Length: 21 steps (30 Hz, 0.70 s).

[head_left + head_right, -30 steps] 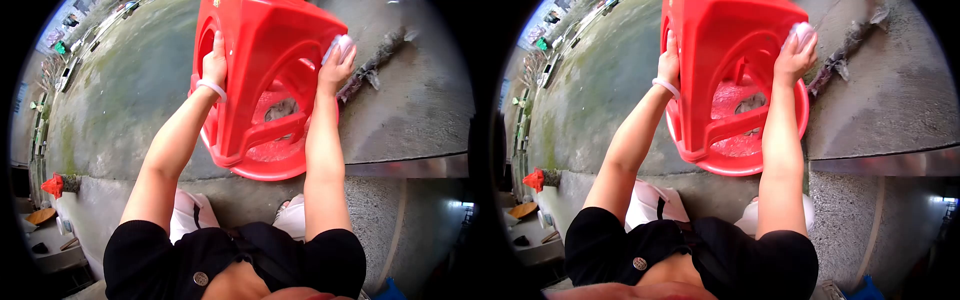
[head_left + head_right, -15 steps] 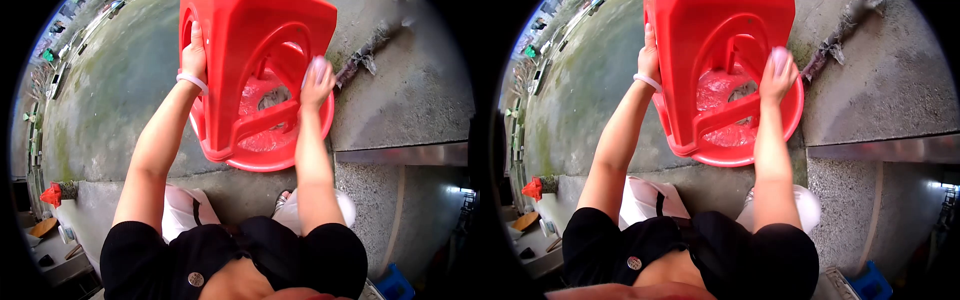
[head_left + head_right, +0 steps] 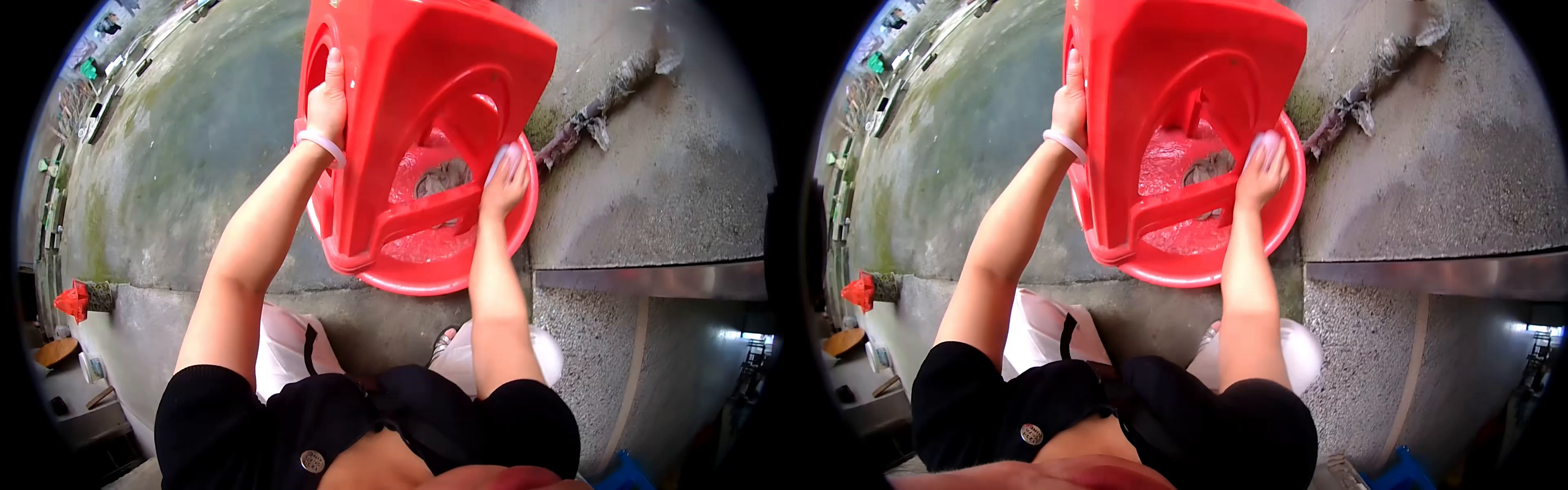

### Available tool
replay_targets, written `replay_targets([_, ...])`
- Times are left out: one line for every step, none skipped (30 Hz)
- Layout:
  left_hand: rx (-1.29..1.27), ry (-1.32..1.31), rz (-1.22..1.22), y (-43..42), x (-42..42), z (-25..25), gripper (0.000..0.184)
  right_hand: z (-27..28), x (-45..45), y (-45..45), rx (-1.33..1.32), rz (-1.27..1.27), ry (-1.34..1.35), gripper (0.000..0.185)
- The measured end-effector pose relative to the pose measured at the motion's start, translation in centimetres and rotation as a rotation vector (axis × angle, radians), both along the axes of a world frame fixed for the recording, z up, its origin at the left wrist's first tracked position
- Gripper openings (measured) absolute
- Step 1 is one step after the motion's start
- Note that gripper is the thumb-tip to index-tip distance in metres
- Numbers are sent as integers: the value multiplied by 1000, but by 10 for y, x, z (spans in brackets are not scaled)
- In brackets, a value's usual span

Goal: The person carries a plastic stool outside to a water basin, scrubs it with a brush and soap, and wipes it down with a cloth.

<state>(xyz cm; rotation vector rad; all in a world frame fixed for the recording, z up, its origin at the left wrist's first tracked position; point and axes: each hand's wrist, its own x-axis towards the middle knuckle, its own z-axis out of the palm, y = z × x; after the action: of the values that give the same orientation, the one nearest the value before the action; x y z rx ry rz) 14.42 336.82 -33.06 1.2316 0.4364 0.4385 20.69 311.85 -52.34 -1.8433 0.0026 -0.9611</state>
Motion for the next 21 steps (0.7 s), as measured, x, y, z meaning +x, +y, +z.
replay_targets([6,7,-10,-1,-1,-2,67,-7,-13,3,12,-82,75,42])
replay_targets([-19,0,13,-6,0,-2,68,-8,-9,1,35,-66,60,41])
replay_targets([58,8,26,5,11,-19,68,-8,1,-1,61,-48,49,40])
replay_targets([59,29,31,5,10,-15,70,13,16,1,2,-49,-143,40])
replay_targets([56,54,34,2,8,-13,71,57,17,6,14,-37,-76,40])
replay_targets([100,65,31,5,10,-17,72,92,28,9,-51,-16,-197,41])
replay_targets([143,71,28,9,13,-21,72,141,21,20,-7,63,-228,43])
replay_targets([184,77,23,11,13,-23,73,164,24,27,-73,88,-297,46])
replay_targets([149,44,25,7,11,-20,74,182,13,40,-108,133,-332,47])
replay_targets([113,10,27,0,8,-15,74,187,-3,52,-110,195,-297,47])
replay_targets([79,-26,31,-2,6,-10,74,189,-27,69,-127,280,-329,47])
replay_targets([244,51,54,6,9,-16,73,173,-55,78,-222,350,-353,47])
replay_targets([293,59,55,10,11,-19,72,158,-84,87,-314,426,-377,47])
replay_targets([262,83,51,5,2,-9,72,143,-112,96,-400,507,-401,48])
replay_targets([231,103,48,0,-5,2,71,119,-127,97,-372,527,-363,51])
replay_targets([340,65,54,7,5,-10,67,110,-122,97,-363,455,-371,49])
replay_targets([451,42,58,16,14,-26,64,101,-113,97,-348,386,-367,48])
replay_targets([211,-200,138,1,19,-18,60,112,-92,102,-243,334,-447,48])
replay_targets([151,-66,0,1,9,-8,66,134,-63,104,-143,273,-517,49])
replay_targets([187,-121,22,-3,4,-3,65,158,-36,97,-107,216,-459,50])
replay_targets([223,-181,45,-8,1,-3,65,172,-23,91,-75,158,-406,52])
